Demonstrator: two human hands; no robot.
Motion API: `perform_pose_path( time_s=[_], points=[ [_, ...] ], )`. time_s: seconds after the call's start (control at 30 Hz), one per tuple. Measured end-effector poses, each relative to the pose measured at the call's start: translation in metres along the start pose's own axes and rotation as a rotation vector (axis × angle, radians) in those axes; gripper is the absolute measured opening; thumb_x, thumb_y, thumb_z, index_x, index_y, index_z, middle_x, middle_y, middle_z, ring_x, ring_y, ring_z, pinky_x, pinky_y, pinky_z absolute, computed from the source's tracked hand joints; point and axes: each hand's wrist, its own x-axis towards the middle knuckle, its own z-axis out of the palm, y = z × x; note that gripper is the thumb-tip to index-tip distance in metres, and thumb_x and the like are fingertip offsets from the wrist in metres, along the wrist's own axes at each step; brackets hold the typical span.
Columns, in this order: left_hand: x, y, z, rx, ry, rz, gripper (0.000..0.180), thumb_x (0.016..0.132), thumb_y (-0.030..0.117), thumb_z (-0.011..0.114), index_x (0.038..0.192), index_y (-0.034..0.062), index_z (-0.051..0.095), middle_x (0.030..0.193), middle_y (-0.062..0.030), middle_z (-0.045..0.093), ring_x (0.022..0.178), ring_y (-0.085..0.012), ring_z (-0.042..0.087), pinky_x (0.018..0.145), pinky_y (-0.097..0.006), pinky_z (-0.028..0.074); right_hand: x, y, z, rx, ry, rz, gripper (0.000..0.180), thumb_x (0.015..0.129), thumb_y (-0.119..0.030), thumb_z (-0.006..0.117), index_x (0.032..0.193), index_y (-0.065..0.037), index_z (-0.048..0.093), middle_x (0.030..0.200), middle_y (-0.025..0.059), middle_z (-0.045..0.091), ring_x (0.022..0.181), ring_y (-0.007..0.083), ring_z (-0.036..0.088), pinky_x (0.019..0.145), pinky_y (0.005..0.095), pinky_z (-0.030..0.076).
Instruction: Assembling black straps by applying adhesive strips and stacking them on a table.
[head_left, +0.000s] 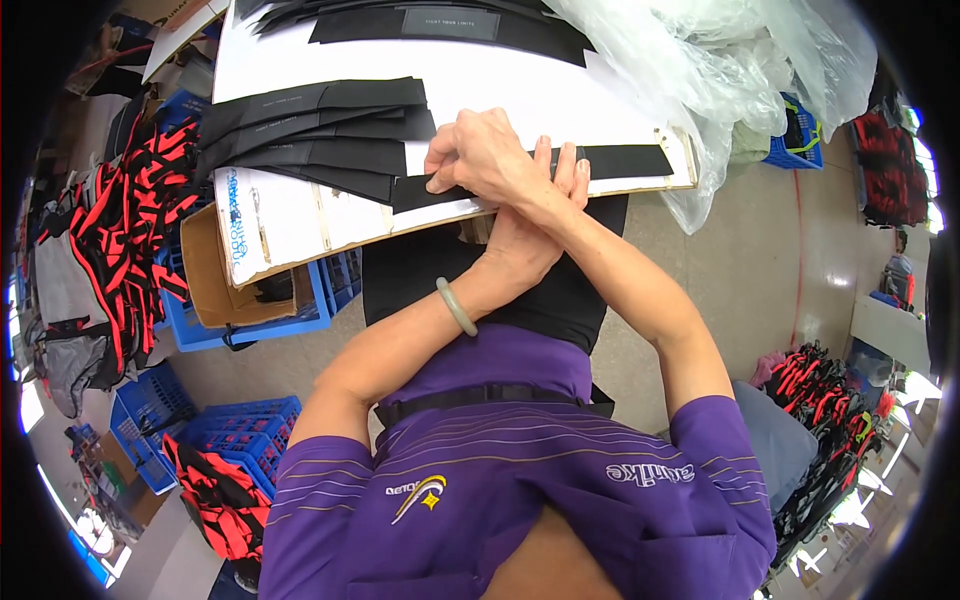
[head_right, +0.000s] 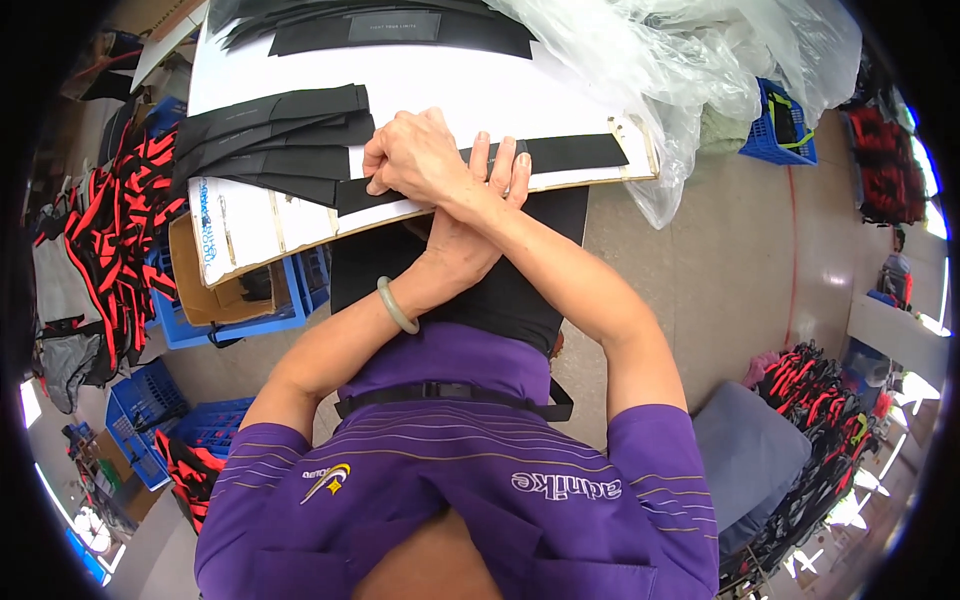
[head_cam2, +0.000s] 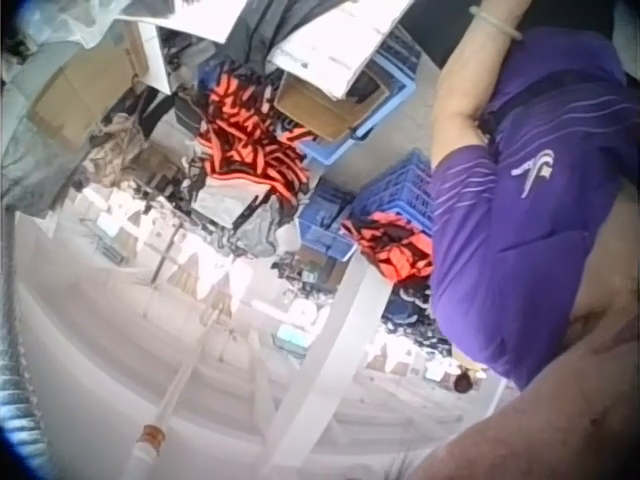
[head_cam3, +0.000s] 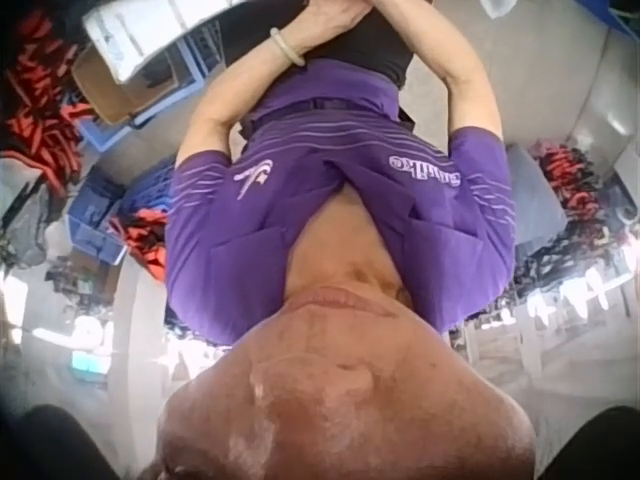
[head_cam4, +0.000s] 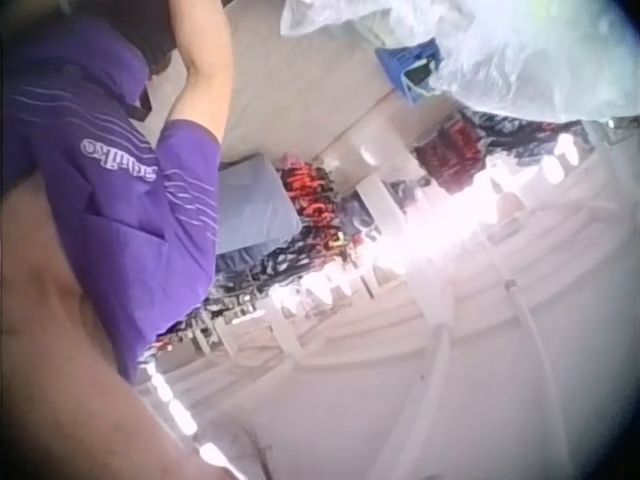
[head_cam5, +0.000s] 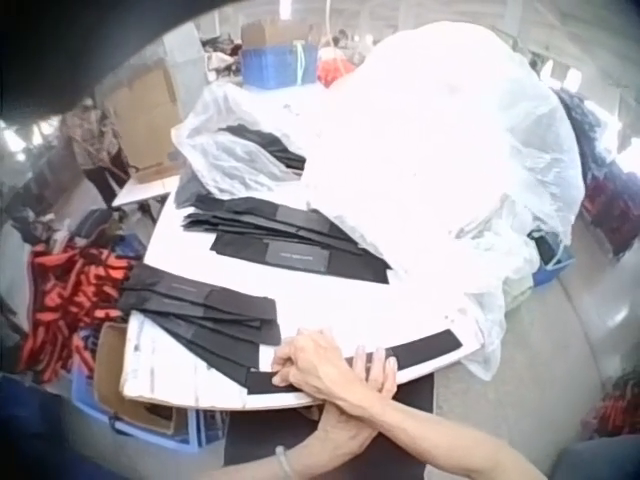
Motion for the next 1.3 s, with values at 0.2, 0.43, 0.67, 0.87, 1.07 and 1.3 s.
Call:
perform_pose_path(
  time_s=[0.2,0.43,0.67,0.87,1.07,1.3],
  points=[
    [0.005,0.000,0.001,0.035,0.009,0.021,0.056,0.088,0.025,0.046,0.139,0.0039,0.037,0.147,-0.0185,0.033,0.138,-0.0420,0.026,0.108,-0.060,0.027,0.001,0.002,0.002,0.021,0.041,0.037,0.017,0.059,-0.020,0.080,0.068,-0.007,0.072,0.065,0.0073,0.067,0.059,0.0232,0.062,0.067,0.0343,0.042],
    [0.005,-0.003,0.000,0.019,0.024,0.014,0.056,0.088,0.025,0.047,0.139,0.0042,0.038,0.147,-0.0185,0.033,0.138,-0.0412,0.027,0.108,-0.060,0.026,0.005,0.001,0.004,0.073,0.051,0.068,0.016,0.057,-0.022,0.080,0.063,-0.010,0.071,0.059,0.0047,0.066,0.060,0.0219,0.060,0.072,0.0347,0.035],
    [0.006,-0.003,0.000,-0.077,0.079,0.009,0.044,0.083,0.020,0.051,0.124,0.0029,0.049,0.130,-0.0180,0.049,0.124,-0.0369,0.043,0.098,-0.050,0.039,-0.001,0.003,-0.020,0.421,-0.076,0.091,0.020,0.071,-0.018,0.077,0.079,-0.001,0.070,0.071,0.0099,0.067,0.067,0.0174,0.064,0.065,0.0291,0.049],
    [0.000,-0.022,-0.104,-0.202,0.302,0.247,0.022,0.077,0.013,0.061,0.095,0.0001,0.064,0.099,-0.0138,0.065,0.093,-0.0264,0.063,0.087,-0.042,0.048,-0.062,0.009,-0.115,0.725,0.374,0.208,0.014,0.081,-0.011,0.069,0.086,0.002,0.067,0.080,0.0062,0.064,0.077,0.0127,0.059,0.073,0.0270,0.046],
    [0.010,-0.150,-0.194,0.129,0.417,0.113,0.023,0.078,0.000,0.065,0.099,0.0083,0.068,0.113,-0.0090,0.066,0.117,-0.0304,0.058,0.110,-0.050,0.025,-0.116,0.038,-0.136,0.866,0.602,0.290,0.012,0.084,-0.009,0.066,0.086,0.003,0.068,0.080,0.0068,0.065,0.074,0.0123,0.059,0.074,0.0253,0.046],
    [-0.062,-0.239,-0.111,-0.161,0.113,-0.285,0.029,0.086,0.026,0.063,0.112,0.0124,0.059,0.136,-0.0079,0.051,0.138,-0.0298,0.032,0.113,-0.056,0.006,-0.036,0.024,-0.090,0.650,0.393,0.175,0.018,0.084,-0.016,0.069,0.091,0.000,0.069,0.087,0.0049,0.067,0.080,0.0121,0.061,0.072,0.0268,0.047]
  ],
)
